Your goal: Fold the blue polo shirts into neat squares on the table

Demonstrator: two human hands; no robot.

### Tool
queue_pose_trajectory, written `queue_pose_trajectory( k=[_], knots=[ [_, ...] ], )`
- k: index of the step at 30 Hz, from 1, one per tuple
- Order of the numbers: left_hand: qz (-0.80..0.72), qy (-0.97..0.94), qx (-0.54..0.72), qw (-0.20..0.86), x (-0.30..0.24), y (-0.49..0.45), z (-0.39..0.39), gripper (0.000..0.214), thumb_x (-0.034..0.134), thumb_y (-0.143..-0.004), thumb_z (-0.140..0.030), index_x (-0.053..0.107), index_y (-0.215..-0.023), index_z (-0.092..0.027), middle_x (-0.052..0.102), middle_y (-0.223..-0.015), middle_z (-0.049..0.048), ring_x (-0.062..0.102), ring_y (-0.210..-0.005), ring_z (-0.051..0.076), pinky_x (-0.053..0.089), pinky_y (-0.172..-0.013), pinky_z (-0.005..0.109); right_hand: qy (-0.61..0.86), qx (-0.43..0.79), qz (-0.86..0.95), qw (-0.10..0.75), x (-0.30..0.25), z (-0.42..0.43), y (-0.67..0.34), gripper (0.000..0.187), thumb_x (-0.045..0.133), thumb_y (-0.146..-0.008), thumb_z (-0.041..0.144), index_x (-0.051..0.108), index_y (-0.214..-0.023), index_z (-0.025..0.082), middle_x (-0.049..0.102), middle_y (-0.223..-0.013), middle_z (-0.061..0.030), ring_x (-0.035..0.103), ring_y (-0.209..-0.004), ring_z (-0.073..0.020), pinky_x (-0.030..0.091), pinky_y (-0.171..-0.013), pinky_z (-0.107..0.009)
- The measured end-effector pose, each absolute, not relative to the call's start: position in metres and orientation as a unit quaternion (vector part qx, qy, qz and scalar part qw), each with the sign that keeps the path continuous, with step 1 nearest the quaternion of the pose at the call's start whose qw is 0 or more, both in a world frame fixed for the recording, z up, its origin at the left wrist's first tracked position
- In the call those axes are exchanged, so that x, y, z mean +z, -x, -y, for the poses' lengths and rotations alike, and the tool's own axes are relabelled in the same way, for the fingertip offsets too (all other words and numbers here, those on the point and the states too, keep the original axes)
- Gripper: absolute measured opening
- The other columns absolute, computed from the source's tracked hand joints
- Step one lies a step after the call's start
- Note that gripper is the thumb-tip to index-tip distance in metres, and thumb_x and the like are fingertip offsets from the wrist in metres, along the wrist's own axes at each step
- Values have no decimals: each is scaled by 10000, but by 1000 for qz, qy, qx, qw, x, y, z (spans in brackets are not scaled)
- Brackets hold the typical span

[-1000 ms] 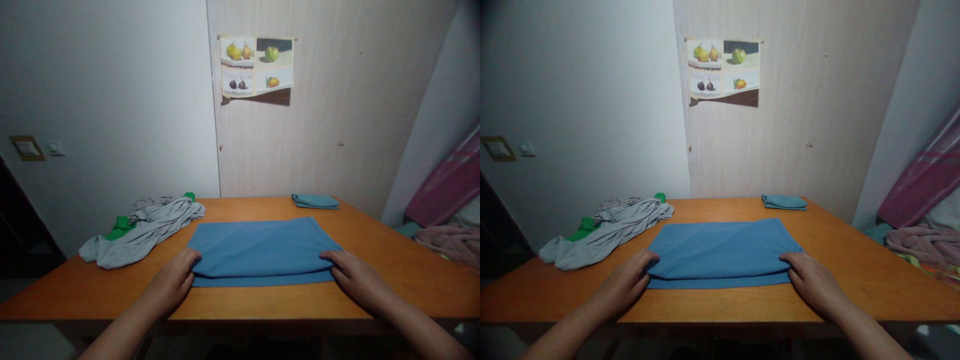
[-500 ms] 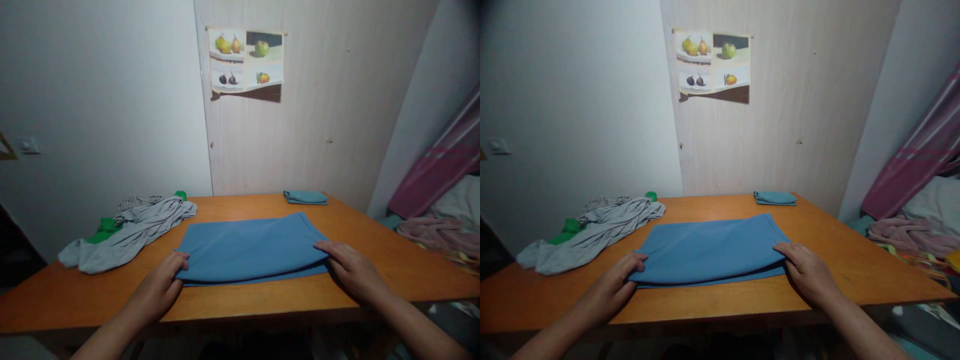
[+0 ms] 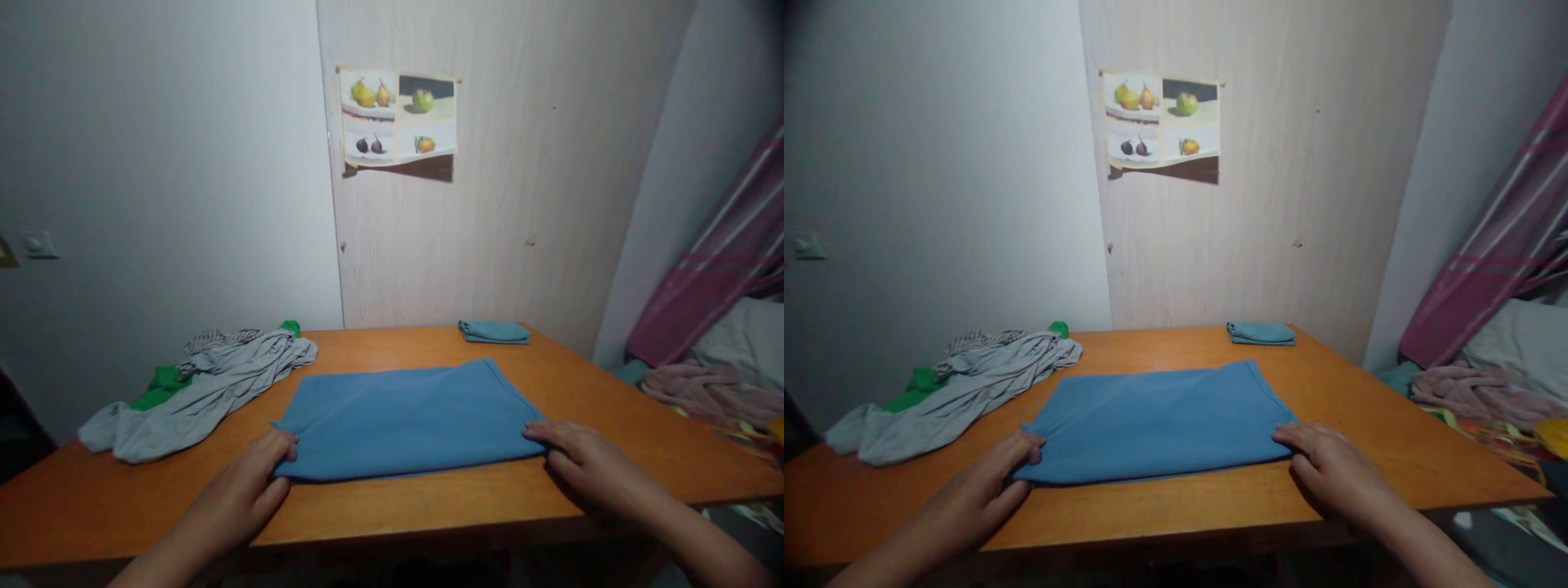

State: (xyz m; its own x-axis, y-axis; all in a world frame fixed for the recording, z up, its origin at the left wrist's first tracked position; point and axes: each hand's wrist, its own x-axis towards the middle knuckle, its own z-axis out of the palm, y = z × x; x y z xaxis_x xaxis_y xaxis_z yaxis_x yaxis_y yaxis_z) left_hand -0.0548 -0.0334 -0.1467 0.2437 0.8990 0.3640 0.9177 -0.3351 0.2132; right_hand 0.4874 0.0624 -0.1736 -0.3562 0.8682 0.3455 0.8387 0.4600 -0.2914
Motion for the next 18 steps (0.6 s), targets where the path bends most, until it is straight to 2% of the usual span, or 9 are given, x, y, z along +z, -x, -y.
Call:
queue_pose_trajectory(
  k=[3,5,9,11,13,16,18],
  knots=[
    [595,779,-197,30,-130,53,38,195,583,-876,-431,616,-936,-248,680,-998,40,637,-913,220,516,-789,307,536,82,797,267,-158,-64,-483,399,481,-916,377,721,-1209,253,697,-1272,-66,630,-1197,-285,465,-1069,-461],
    [613,762,-201,57,-120,48,35,269,544,-909,-501,624,-896,-244,666,-910,33,624,-847,214,496,-748,307,543,100,776,305,-148,-68,-471,437,453,-953,475,718,-1203,234,700,-1261,-90,638,-1182,-295,484,-1041,-455],
    [613,750,-232,94,-106,16,9,354,383,-1001,-453,645,-913,-231,673,-934,64,625,-899,227,488,-808,343,510,117,780,342,-134,-84,-424,526,383,-988,539,707,-1212,189,682,-1286,-126,621,-1209,-292,452,-1075,-461],
    [579,776,-234,84,-106,-6,-12,386,330,-1020,-407,667,-989,-223,693,-1040,91,635,-990,229,486,-899,359,493,112,797,330,-131,-94,-393,550,359,-996,532,675,-1268,173,650,-1336,-130,588,-1257,-284,415,-1110,-464],
    [573,785,-223,73,-112,-28,-33,405,326,-1018,-378,667,-1166,-216,665,-1259,115,594,-1192,244,440,-1038,392,489,102,810,308,-132,-104,-363,584,348,-995,528,622,-1343,148,585,-1414,-147,518,-1338,-285,362,-1151,-462],
    [601,781,-165,38,-129,-49,-55,521,355,-1001,-434,513,-1436,-195,450,-1549,123,388,-1443,273,300,-1178,472,494,99,830,241,-141,-116,-333,674,350,-986,554,481,-1475,111,412,-1553,-160,319,-1472,-297,260,-1199,-471],
    [618,778,-115,-5,-141,-54,-61,635,354,-984,-527,403,-1524,-196,317,-1618,119,277,-1500,294,241,-1201,525,508,102,837,178,-150,-121,-326,739,363,-967,604,413,-1520,117,306,-1605,-157,219,-1506,-316,206,-1206,-503]
  ],
)
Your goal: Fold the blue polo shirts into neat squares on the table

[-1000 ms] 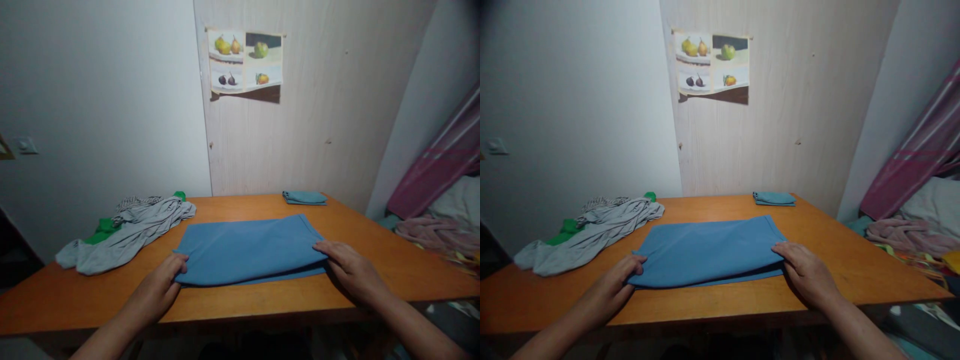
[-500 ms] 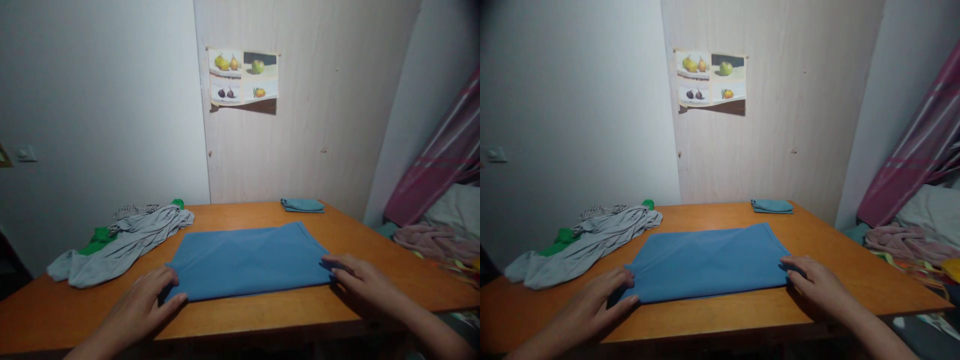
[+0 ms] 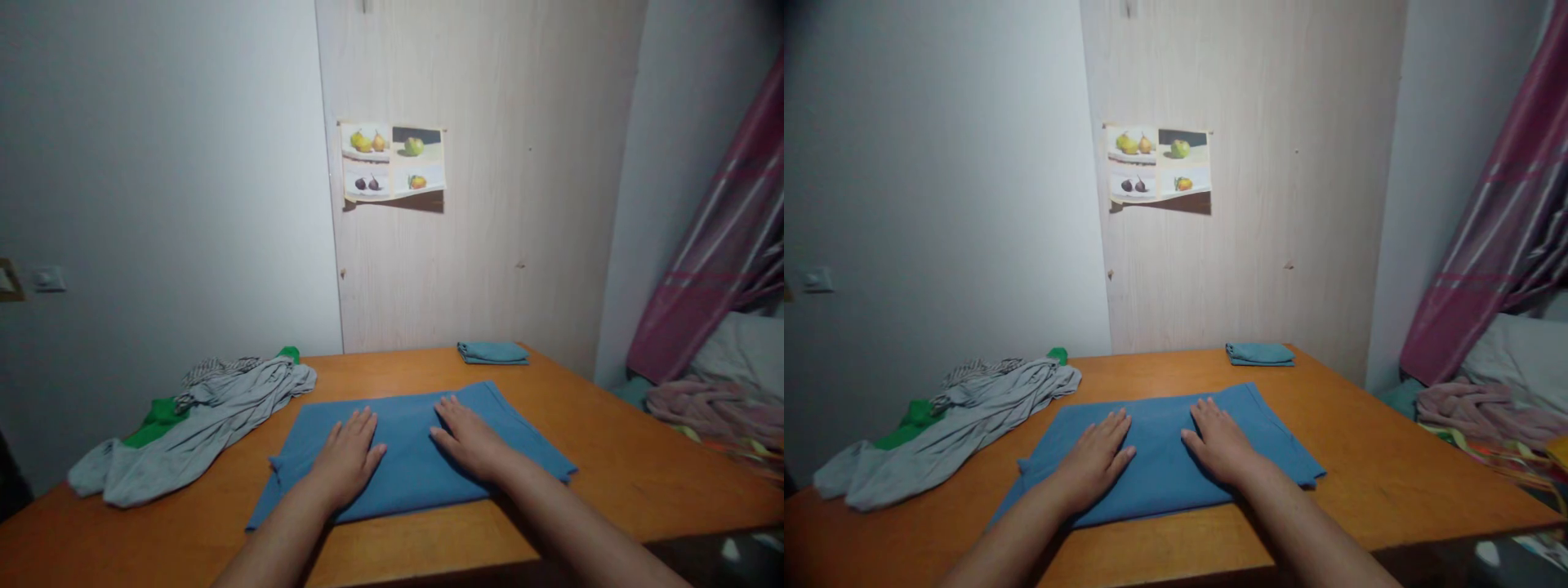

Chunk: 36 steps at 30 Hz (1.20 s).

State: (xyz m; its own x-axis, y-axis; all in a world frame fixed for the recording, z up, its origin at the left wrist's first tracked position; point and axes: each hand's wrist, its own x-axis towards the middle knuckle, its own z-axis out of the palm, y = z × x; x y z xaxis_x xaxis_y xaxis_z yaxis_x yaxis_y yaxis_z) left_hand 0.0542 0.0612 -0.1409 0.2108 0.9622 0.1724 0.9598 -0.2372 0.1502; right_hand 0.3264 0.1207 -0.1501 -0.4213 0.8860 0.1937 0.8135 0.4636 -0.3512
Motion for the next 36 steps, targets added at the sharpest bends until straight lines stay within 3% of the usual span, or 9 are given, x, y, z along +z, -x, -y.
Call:
queue_pose_trajectory(
  k=[4,10,14,19,22,25,28,33,36],
  knots=[
    [-648,-757,71,49,-152,-46,-57,768,267,-951,-672,341,-1559,-209,257,-1628,102,202,-1518,325,180,-1198,608,542,104,827,106,-166,-127,-341,794,327,-953,669,341,-1559,156,263,-1625,-141,195,-1511,-332,147,-1203,-551],
    [-689,-722,55,37,-142,-27,-44,783,294,-931,-699,387,-1538,-214,276,-1617,116,214,-1508,365,153,-1174,670,586,77,802,89,-167,-132,-361,792,335,-952,648,406,-1521,101,324,-1597,-180,240,-1494,-354,192,-1191,-558],
    [-692,-718,65,30,-142,-25,-44,778,317,-929,-701,409,-1528,-212,321,-1603,129,236,-1497,384,154,-1166,686,584,69,799,123,-158,-131,-347,747,351,-965,597,409,-1517,97,329,-1593,-183,248,-1494,-340,221,-1190,-544],
    [-631,-766,124,-5,-142,-36,-61,608,373,-991,-521,473,-1485,-180,389,-1581,135,324,-1475,328,251,-1193,574,486,87,849,189,-146,-125,-315,725,341,-991,556,344,-1551,97,260,-1623,-158,195,-1516,-287,205,-1216,-455],
    [-554,-815,168,-36,-147,-48,-75,471,419,-999,-326,519,-1445,-210,462,-1544,101,402,-1439,262,326,-1185,469,449,103,870,175,-148,-120,-301,694,333,-1000,544,344,-1556,128,265,-1625,-135,191,-1518,-279,190,-1219,-470],
    [-507,-841,178,-62,-156,-56,-84,377,464,-969,-217,644,-1299,-241,591,-1431,76,509,-1351,259,389,-1141,469,431,113,886,131,-157,-116,-296,642,318,-1010,519,409,-1527,150,347,-1592,-131,244,-1501,-293,166,-1216,-519],
    [-496,-845,188,-66,-163,-57,-85,307,491,-959,-219,706,-1178,-239,682,-1292,76,595,-1240,264,448,-1081,476,430,95,887,137,-162,-113,-296,620,352,-1005,504,448,-1505,150,396,-1565,-138,292,-1482,-303,174,-1211,-539],
    [-506,-832,216,-67,-163,-56,-77,308,504,-953,-241,702,-1189,-250,673,-1293,81,587,-1243,258,459,-1073,452,400,49,888,222,-162,-109,-297,476,402,-1000,400,598,-1387,205,550,-1457,-102,469,-1384,-260,268,-1195,-486],
    [-511,-837,192,-38,-159,-57,-73,365,488,-964,-277,660,-1286,-282,619,-1393,63,534,-1320,258,407,-1128,470,375,62,899,219,-164,-108,-294,438,439,-985,368,642,-1339,210,629,-1369,-100,558,-1303,-266,384,-1135,-460]
  ],
)
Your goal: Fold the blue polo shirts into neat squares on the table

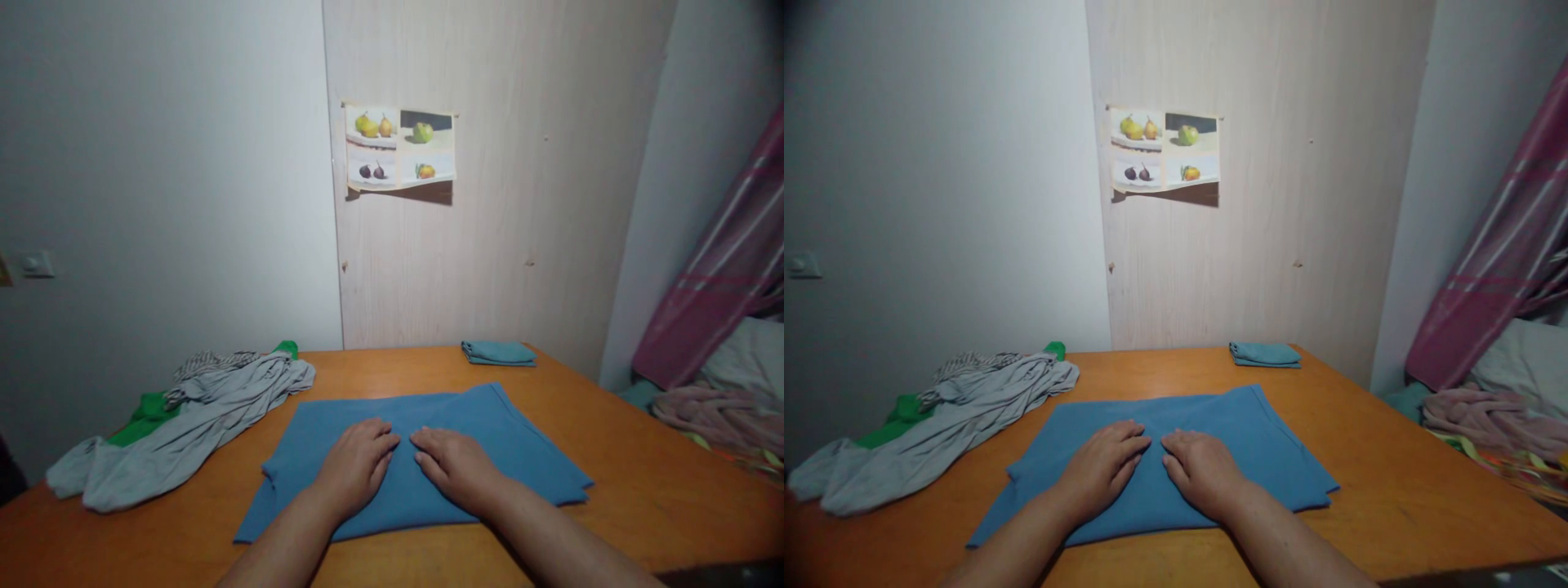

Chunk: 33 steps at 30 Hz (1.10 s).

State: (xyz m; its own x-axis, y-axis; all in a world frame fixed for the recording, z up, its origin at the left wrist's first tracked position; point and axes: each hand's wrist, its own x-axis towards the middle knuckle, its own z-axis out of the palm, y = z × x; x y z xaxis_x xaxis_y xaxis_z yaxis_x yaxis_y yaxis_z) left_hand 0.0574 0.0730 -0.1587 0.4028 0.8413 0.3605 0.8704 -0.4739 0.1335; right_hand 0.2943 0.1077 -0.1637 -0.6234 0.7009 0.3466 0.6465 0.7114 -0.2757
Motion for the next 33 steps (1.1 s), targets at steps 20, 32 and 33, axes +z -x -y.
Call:
queue_pose_trajectory(
  k=[20,32,33],
  knots=[
    [673,733,-84,-52,-150,-48,-76,773,300,-941,-665,339,-1558,-201,299,-1621,91,229,-1513,315,201,-1202,591,362,107,907,186,-160,-100,-294,557,509,-963,459,534,-1449,187,531,-1464,-111,463,-1387,-282,352,-1171,-466],
    [659,745,-90,-47,-148,-51,-92,710,209,-986,-589,303,-1570,-196,239,-1646,73,193,-1526,284,197,-1216,532,355,123,906,196,-165,-103,-296,563,510,-959,492,534,-1450,217,538,-1462,-101,460,-1390,-287,344,-1172,-484],
    [658,746,-84,-62,-149,-51,-93,745,206,-974,-625,288,-1575,-192,243,-1644,80,192,-1525,290,185,-1215,549,356,123,905,196,-165,-103,-296,562,510,-960,496,535,-1449,220,537,-1463,-101,461,-1389,-285,346,-1171,-482]
  ],
)
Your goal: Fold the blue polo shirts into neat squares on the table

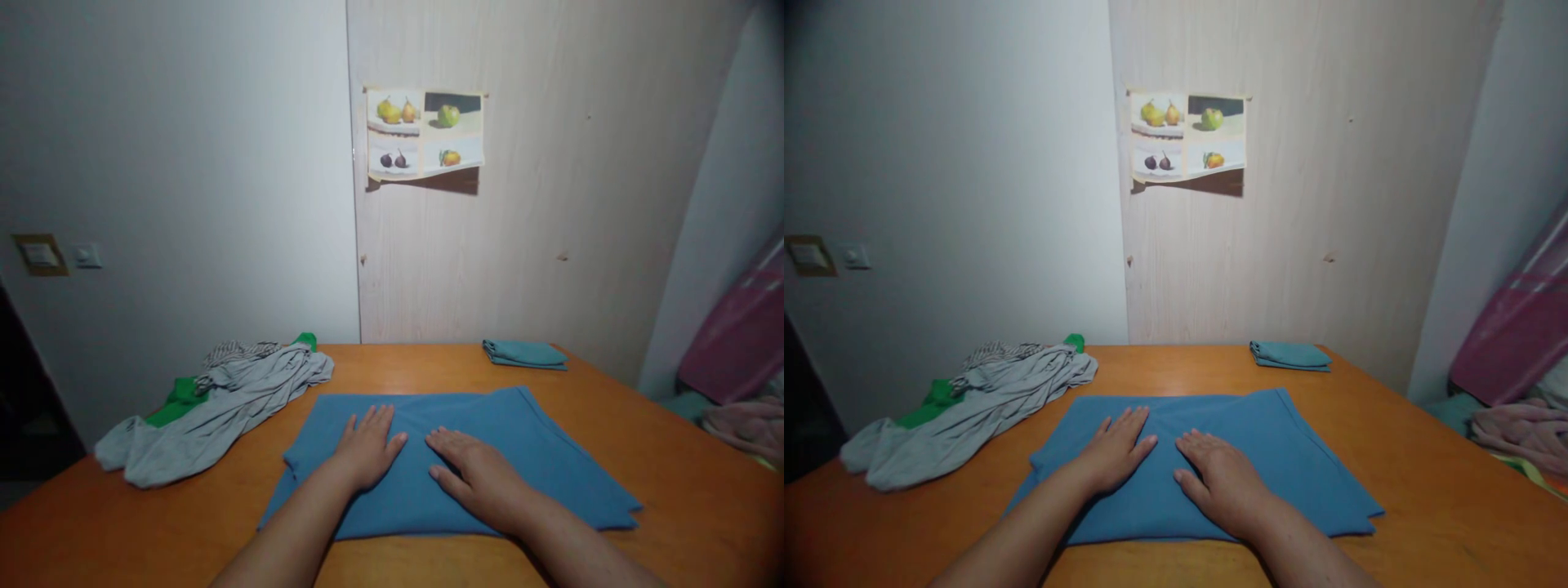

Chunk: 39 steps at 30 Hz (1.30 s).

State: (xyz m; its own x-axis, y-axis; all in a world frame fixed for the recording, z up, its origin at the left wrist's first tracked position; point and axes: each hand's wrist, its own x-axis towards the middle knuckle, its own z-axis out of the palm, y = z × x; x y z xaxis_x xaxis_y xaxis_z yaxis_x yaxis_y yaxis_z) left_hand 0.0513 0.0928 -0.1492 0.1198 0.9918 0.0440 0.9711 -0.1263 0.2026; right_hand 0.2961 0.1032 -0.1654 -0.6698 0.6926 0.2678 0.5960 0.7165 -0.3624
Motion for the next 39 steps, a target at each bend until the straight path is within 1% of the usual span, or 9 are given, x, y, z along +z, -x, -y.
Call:
queue_pose_trajectory(
  k=[5,12,15,18,22,26,30,35,39],
  knots=[
    [-690,-716,75,77,-149,-33,-97,871,151,-918,-750,346,-1553,-187,229,-1642,127,171,-1524,338,139,-1195,613,362,119,903,199,-171,-106,-298,556,501,-965,516,533,-1449,246,536,-1465,-93,466,-1386,-284,352,-1168,-494],
    [-729,-679,75,50,-151,12,-96,835,183,-911,-761,381,-1532,-239,255,-1643,116,185,-1522,332,163,-1180,614,359,115,905,200,-173,-108,-299,557,489,-969,532,537,-1445,247,545,-1460,-80,468,-1385,-275,357,-1169,-495],
    [-757,-647,89,20,-145,35,-90,734,229,-941,-700,475,-1462,-246,382,-1591,129,310,-1475,336,254,-1146,589,362,111,903,202,-173,-107,-299,566,488,-968,537,543,-1440,231,541,-1462,-97,473,-1381,-279,355,-1169,-498],
    [-782,-613,110,-16,-132,56,-81,620,213,-992,-567,590,-1310,-192,575,-1422,166,507,-1328,320,368,-1071,519,357,113,904,208,-174,-108,-299,561,493,-965,536,549,-1435,234,553,-1451,-97,480,-1375,-279,355,-1169,-504],
    [-802,-585,118,-42,-115,62,-77,539,222,-1009,-453,618,-1205,-144,637,-1308,196,576,-1222,313,407,-1013,472,353,112,905,208,-175,-110,-298,550,494,-966,521,549,-1435,237,554,-1452,-91,482,-1374,-281,351,-1169,-509],
    [-771,-618,143,-60,-108,31,-93,505,232,-1014,-423,591,-1246,-154,626,-1330,168,547,-1256,302,391,-1030,443,353,116,905,207,-170,-107,-296,547,496,-965,503,549,-1435,228,551,-1453,-97,477,-1377,-283,348,-1168,-502],
    [-713,-678,176,-8,-117,-18,-115,574,210,-1016,-476,577,-1304,-143,586,-1401,179,530,-1302,296,375,-1068,436,349,119,909,196,-161,-103,-293,558,505,-961,476,530,-1452,212,526,-1476,-100,459,-1391,-276,337,-1175,-475],
    [-672,-726,131,61,-149,-49,-126,712,241,-969,-621,403,-1514,-194,362,-1597,136,287,-1488,338,230,-1164,585,361,130,902,198,-156,-103,-292,588,510,-954,493,507,-1468,208,498,-1500,-103,426,-1413,-283,316,-1184,-464],
    [-684,-723,88,51,-164,-44,-125,786,256,-943,-651,334,-1558,-168,299,-1621,124,228,-1508,349,181,-1178,624,384,146,891,195,-153,-104,-292,693,455,-961,588,435,-1513,168,379,-1572,-142,336,-1465,-291,279,-1200,-463]
  ],
)
